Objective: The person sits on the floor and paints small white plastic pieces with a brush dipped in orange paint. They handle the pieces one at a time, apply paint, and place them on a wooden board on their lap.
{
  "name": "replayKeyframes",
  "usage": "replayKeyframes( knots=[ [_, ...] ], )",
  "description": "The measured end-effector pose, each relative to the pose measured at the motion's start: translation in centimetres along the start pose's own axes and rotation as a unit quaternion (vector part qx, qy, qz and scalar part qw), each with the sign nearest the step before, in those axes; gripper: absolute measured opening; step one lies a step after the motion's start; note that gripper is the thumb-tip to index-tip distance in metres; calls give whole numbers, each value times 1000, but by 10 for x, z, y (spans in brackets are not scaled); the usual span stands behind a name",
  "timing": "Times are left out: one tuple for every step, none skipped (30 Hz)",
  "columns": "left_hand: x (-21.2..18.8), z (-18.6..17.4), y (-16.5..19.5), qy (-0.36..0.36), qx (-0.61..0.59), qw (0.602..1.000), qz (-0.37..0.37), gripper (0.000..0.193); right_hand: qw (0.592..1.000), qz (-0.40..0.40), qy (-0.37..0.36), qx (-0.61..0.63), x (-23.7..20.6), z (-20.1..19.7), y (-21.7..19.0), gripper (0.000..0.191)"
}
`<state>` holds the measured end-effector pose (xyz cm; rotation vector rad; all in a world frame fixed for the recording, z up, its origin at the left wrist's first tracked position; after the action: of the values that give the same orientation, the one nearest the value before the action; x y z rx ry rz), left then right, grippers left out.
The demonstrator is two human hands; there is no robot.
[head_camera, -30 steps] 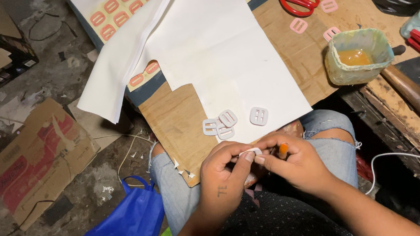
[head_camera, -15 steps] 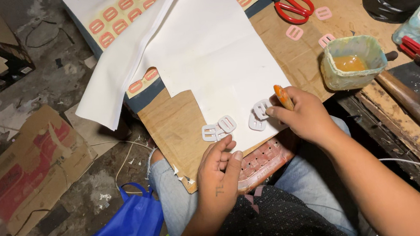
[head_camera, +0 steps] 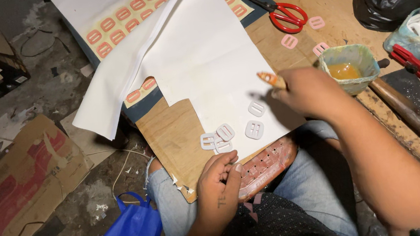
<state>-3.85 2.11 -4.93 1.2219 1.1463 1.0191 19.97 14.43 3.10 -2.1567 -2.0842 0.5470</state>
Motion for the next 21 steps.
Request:
replayKeyframes(
  knots=[
    [1, 0, 0, -1, -9, 1000, -5, 32, 999, 16, 38, -20, 8, -14, 6, 33],
    [1, 1, 1, -4, -5, 1000, -4, 32, 996, 32, 77, -40, 20, -31, 15, 33],
    [0, 1, 2, -7, 0, 1000, -2, 31, 991, 56, 113, -46, 31, -48, 26, 35],
    [0, 1, 4, -11, 5, 1000, 0, 31, 984, 81, 150, -52, 45, -68, 39, 36],
    [0, 0, 5, -10, 15, 1000, 3, 30, 979, 73, 187, -45, 57, -87, 49, 30],
    [-2, -1, 7, -8, 25, 1000, 8, 30, 971, 65, 225, -38, 68, -103, 59, 25],
    [-3, -3, 8, -6, 34, 999, 12, 29, 976, 73, 194, -62, 82, -112, 67, 26],
    [-3, -5, 9, 1, 59, 998, 26, 28, 980, 81, 162, -85, 94, -117, 73, 28],
    [-3, -8, 10, 7, 84, 996, 39, 27, 982, 91, 128, -107, 101, -116, 79, 29],
    [-2, -11, 10, 14, 108, 993, 52, 27, 984, 108, 69, -122, 106, -109, 83, 37],
    [-1, -14, 7, 24, 105, 993, 52, 26, 983, 124, 11, -136, 109, -104, 85, 46],
    [2, -16, 3, 34, 103, 993, 52, 25, 977, 141, -49, -149, 111, -100, 88, 57],
    [3, -19, 0, 45, 100, 993, 51, 24, 971, 146, -93, -162, 111, -96, 90, 62],
    [9, -21, -6, 49, 103, 992, 51, 24, 963, 151, -140, -172, 113, -86, 90, 68],
    [12, -22, -9, 51, 105, 992, 52, 23, 959, 160, -158, -171, 115, -81, 89, 69],
    [16, -21, -13, 54, 107, 991, 53, 23, 955, 170, -176, -170, 115, -78, 89, 70],
    [19, -20, -17, 61, 111, 991, 52, 22, 949, 181, -195, -168, 114, -76, 89, 71],
    [21, -18, -20, 69, 116, 990, 52, 21, 954, 170, -185, -164, 115, -76, 87, 68],
    [23, -18, -22, 77, 120, 988, 51, 19, 959, 159, -174, -159, 117, -76, 85, 66],
    [26, -16, -22, 66, 130, 987, 72, 19, 963, 147, -164, -156, 119, -75, 82, 63],
    [27, -17, -21, 56, 140, 984, 92, 18, 965, 140, -159, -156, 120, -73, 81, 62]
  ],
)
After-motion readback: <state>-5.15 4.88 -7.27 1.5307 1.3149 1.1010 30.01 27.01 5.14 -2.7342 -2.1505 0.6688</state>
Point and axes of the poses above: each hand's wrist, its own x-axis towards the middle knuckle, its own z-axis out of the palm, y = z × x, the point moved 5 cm from there along x, towards the middle knuckle, and after that the axes turned 1 degree about -z, right-handed, at the moved point
